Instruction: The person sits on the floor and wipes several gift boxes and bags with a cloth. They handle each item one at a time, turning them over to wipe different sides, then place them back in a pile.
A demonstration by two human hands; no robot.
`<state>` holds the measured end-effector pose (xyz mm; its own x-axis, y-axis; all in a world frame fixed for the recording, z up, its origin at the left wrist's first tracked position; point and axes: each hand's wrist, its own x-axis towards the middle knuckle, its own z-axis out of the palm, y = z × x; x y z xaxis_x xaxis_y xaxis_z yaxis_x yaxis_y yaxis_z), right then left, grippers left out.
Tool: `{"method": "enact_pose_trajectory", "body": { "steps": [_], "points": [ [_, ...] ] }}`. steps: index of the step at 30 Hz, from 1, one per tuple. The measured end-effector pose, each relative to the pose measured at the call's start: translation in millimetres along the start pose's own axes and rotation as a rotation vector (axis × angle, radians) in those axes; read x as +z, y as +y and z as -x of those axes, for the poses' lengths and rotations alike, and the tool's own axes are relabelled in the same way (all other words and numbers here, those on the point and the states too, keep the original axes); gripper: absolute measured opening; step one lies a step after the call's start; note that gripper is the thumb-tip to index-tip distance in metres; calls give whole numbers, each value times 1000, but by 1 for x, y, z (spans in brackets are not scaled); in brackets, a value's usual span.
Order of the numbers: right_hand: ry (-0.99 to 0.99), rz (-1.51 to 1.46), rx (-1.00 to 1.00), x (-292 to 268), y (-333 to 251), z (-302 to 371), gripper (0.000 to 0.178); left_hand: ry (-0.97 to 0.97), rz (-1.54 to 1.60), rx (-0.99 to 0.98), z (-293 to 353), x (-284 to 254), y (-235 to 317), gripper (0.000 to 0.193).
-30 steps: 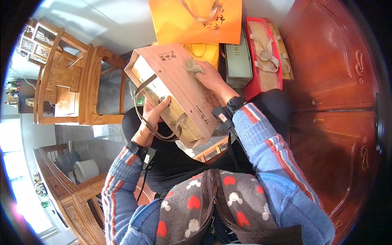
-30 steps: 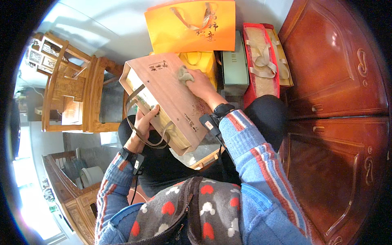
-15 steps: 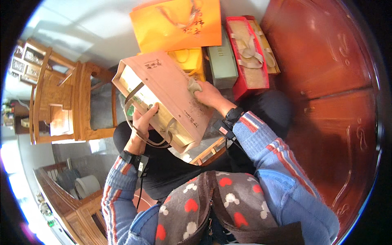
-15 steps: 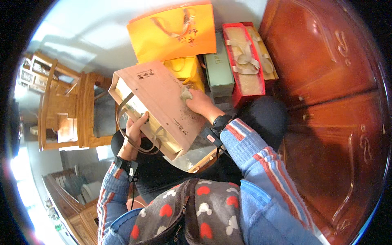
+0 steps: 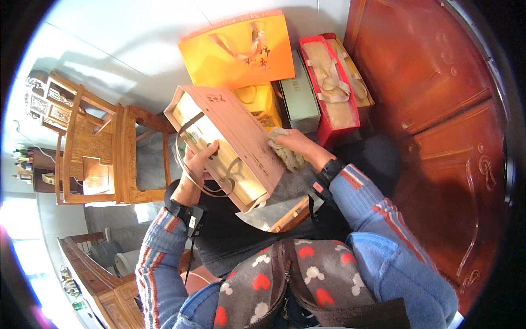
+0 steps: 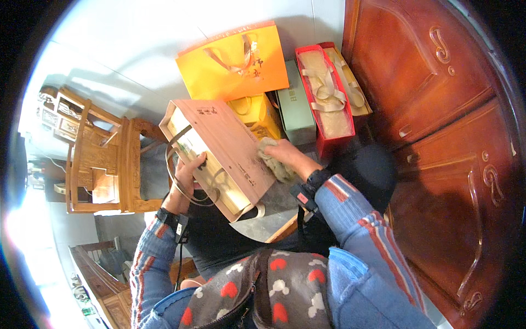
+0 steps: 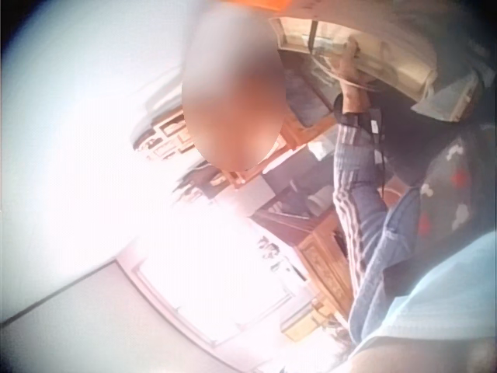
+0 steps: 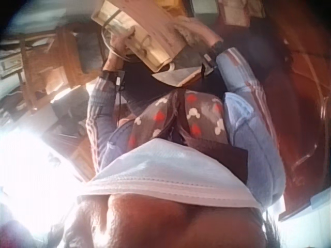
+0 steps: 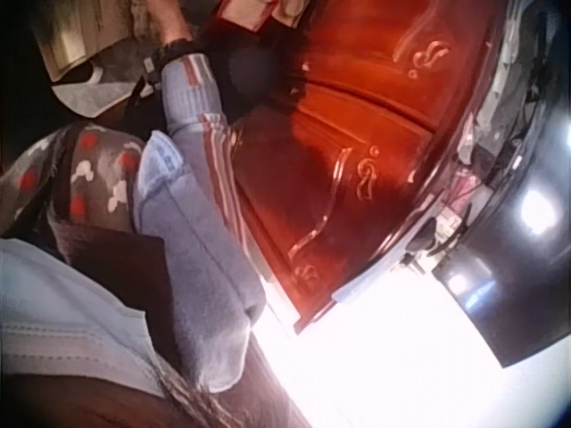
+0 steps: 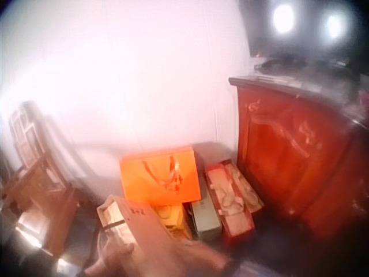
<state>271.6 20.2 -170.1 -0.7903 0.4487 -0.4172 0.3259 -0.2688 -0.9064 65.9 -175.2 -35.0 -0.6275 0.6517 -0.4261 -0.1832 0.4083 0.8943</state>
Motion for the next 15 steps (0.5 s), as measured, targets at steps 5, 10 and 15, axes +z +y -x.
{"method": "enact_pose_trajectory", "body": {
  "steps": [5,10,15],
  "points": [
    [-92,-81,-330,14,-44,33,48,7,71,-85,5,18,-3,46],
    [15,450,-537,9,-70,65,91,-16,119,-98,-1,32,4,48],
    [-9,539,-481,-3,-80,76,77,-111,57,-66,5,39,10,49]
  ]
}}
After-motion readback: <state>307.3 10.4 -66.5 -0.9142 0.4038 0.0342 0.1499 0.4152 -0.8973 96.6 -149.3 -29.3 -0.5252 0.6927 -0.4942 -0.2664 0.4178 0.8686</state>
